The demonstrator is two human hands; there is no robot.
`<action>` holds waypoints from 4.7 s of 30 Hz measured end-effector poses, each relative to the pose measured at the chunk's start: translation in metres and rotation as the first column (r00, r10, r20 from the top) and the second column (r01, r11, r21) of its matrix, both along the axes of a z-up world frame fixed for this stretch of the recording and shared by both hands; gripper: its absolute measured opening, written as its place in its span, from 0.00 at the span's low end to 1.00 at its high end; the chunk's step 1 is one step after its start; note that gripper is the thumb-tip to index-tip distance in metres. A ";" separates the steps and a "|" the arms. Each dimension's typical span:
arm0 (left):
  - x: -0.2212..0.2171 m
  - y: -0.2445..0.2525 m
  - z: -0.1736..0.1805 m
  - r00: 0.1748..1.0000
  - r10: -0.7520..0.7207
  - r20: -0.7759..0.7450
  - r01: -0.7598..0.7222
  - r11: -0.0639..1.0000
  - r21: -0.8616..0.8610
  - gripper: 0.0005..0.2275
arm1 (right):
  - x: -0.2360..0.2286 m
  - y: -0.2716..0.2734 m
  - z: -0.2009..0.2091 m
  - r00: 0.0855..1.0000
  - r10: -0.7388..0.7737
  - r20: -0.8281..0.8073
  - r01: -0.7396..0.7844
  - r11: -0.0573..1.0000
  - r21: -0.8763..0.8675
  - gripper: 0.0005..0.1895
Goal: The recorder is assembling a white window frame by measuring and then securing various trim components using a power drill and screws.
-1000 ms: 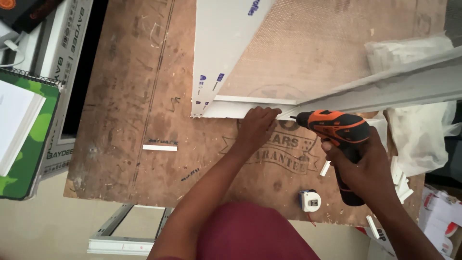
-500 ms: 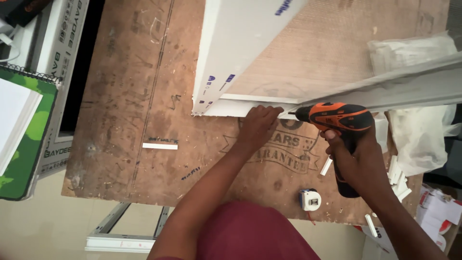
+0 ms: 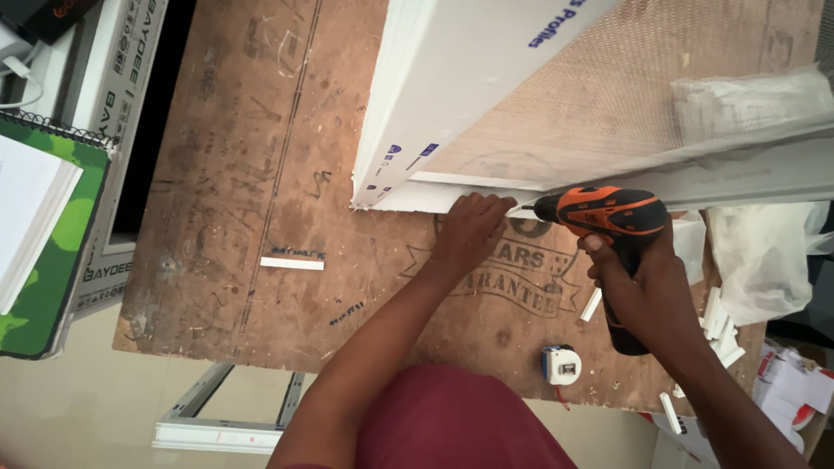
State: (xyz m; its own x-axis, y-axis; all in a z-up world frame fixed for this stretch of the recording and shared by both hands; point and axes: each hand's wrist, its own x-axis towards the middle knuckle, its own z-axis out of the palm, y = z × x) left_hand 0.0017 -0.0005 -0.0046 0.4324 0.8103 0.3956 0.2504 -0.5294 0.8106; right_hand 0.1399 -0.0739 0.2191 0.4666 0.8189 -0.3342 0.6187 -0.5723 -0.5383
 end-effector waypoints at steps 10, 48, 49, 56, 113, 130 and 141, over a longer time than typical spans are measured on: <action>0.000 0.000 0.002 1.000 -0.004 -0.012 0.004 1.000 -0.014 0.15 | 0.004 0.007 0.004 0.990 0.130 0.047 -0.130 0.992 -0.002 0.32; 0.001 -0.001 0.003 1.000 -0.002 0.027 0.003 1.000 -0.022 0.14 | 0.013 0.008 -0.009 0.978 0.209 0.009 -0.208 0.977 -0.043 0.31; 0.001 -0.001 0.003 1.000 0.001 0.026 -0.001 1.000 -0.021 0.14 | 0.013 0.008 -0.010 0.979 0.206 0.005 -0.205 0.977 -0.050 0.31; 0.001 -0.001 0.004 0.999 0.007 0.031 -0.006 1.000 -0.013 0.14 | 0.020 0.008 -0.014 0.976 0.216 0.037 -0.211 0.971 -0.108 0.33; 0.254 -0.154 -0.012 0.733 -0.630 -0.258 0.649 0.761 -0.013 0.02 | 0.110 -0.263 -0.003 0.839 -0.542 0.046 0.529 0.793 -0.303 0.37; 0.081 -0.092 0.032 0.929 -0.331 0.168 0.360 0.699 -0.617 0.09 | 0.074 -0.238 -0.014 0.885 -0.451 -0.112 0.454 0.891 -0.003 0.29; 0.009 -0.053 0.021 0.728 0.107 0.677 0.617 0.329 -0.715 0.06 | 0.010 -0.158 0.020 0.859 -0.236 -0.453 0.388 0.879 0.277 0.22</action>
